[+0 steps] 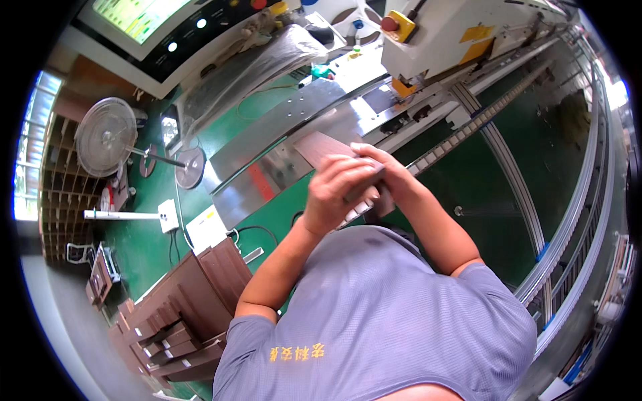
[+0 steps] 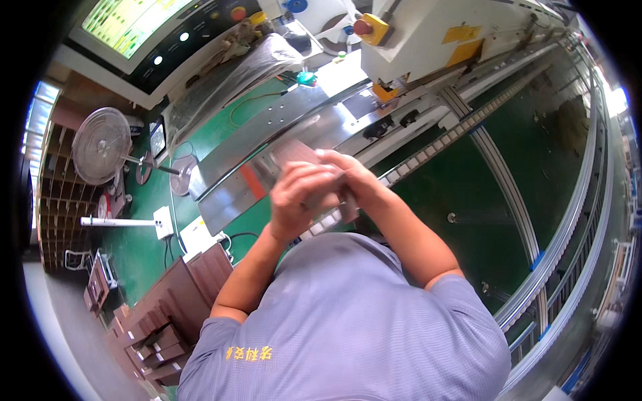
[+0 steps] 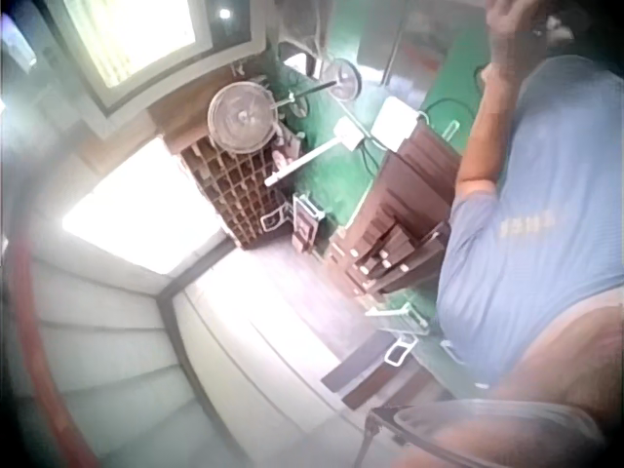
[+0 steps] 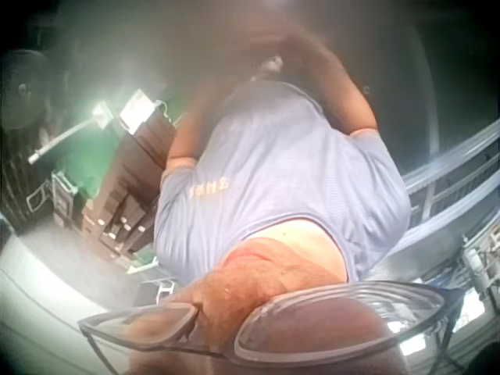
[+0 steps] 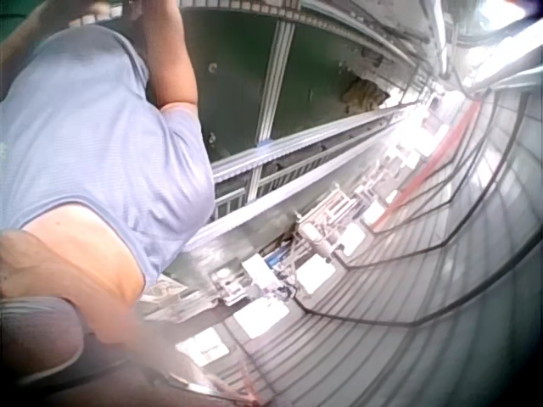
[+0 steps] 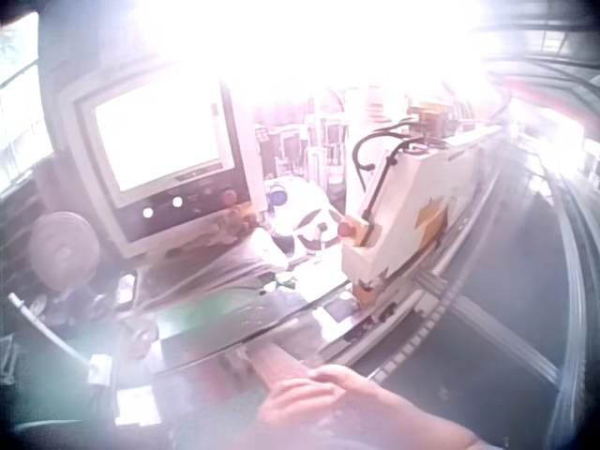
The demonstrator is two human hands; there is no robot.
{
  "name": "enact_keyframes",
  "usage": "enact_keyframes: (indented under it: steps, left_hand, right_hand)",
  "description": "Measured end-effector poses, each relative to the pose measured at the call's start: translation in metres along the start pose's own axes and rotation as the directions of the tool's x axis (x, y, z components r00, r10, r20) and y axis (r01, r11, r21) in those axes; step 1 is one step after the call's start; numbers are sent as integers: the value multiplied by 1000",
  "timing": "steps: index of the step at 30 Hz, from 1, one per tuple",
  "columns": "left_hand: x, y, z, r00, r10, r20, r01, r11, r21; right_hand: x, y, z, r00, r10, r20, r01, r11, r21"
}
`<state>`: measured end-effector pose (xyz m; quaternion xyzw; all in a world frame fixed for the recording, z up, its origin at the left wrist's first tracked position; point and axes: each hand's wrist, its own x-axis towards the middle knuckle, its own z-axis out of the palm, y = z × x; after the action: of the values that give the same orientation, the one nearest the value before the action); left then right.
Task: The person picks up wood boards, applies a substance from a yellow block to the edges, and feeds the boards into a large industrial machine.
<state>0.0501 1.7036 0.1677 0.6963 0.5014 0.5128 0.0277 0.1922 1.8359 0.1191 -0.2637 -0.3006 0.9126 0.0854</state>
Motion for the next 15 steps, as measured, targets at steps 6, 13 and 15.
enact_keyframes:
  steps: [6,13,15]
  left_hand:
    - [-37,-21,-23,794,-585,-165,325,637,-699]
    - [-17,-30,-83,821,-562,-98,175,413,-894]
    - [-21,-29,-101,833,-543,-110,173,443,-880]
  right_hand:
    - [-60,-46,12,991,6,134,27,969,-246]
    - [-51,-30,-12,958,-9,288,77,971,-226]
    - [-67,-34,-1,963,22,267,20,988,-156]
